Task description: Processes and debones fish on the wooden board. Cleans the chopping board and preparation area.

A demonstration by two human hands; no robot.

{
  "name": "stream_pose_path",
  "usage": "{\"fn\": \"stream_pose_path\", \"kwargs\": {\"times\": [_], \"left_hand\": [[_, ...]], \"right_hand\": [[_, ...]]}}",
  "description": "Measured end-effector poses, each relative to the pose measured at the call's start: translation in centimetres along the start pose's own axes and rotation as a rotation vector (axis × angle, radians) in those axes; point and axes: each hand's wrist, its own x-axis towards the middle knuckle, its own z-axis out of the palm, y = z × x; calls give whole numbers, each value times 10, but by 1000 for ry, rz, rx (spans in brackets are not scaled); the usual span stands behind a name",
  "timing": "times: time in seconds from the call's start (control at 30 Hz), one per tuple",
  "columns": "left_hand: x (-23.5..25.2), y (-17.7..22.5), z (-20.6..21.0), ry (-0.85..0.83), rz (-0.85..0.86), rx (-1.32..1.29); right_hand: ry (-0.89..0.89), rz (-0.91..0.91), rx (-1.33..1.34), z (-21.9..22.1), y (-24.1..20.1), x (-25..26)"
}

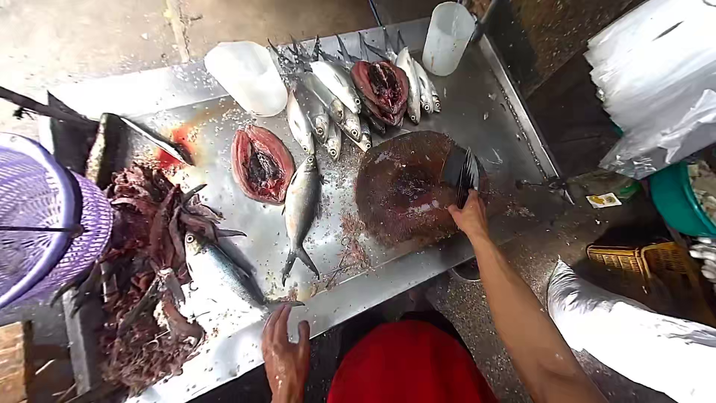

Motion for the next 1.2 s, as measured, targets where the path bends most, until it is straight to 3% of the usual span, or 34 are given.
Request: {"fn": "stream_pose_path", "kwargs": {"times": [0.17,0.23,0.33,0.4,0.5,0.57,0.77,0.83,0.9,0.97,1.03,1.1,1.2], "left_hand": [[76,111,88,-200,400,67],[102,167,128,-315,553,143],[117,237,196,-502,759,223],[118,258,228,-561,833,246],[124,247,237,-508,835,336],[143,229,223,-463,741,371],[251,198,188,-273,633,549],[249,213,184,-171,612,493],[210,227,180,-75,564,418],[163,220,185,-31,446,413],[146,207,204,-8,333,455],[161,211,223,-45,320,499],[224,251,248,-171,446,480]], "right_hand": [[-11,116,526,-32,45,-14],[13,80,733,-41,69,-21],[63,-19,728,-55,103,-36],[73,-53,640,-64,122,-45],[90,-120,529,-70,159,-45],[89,-144,491,-69,186,-43],[70,-147,471,-66,234,-47],[91,-136,479,-63,241,-54],[118,-141,510,-58,249,-61],[132,-146,548,-52,250,-69],[161,-135,551,-46,247,-73],[191,-110,509,-41,241,-77],[228,-94,475,-37,229,-82]]}}
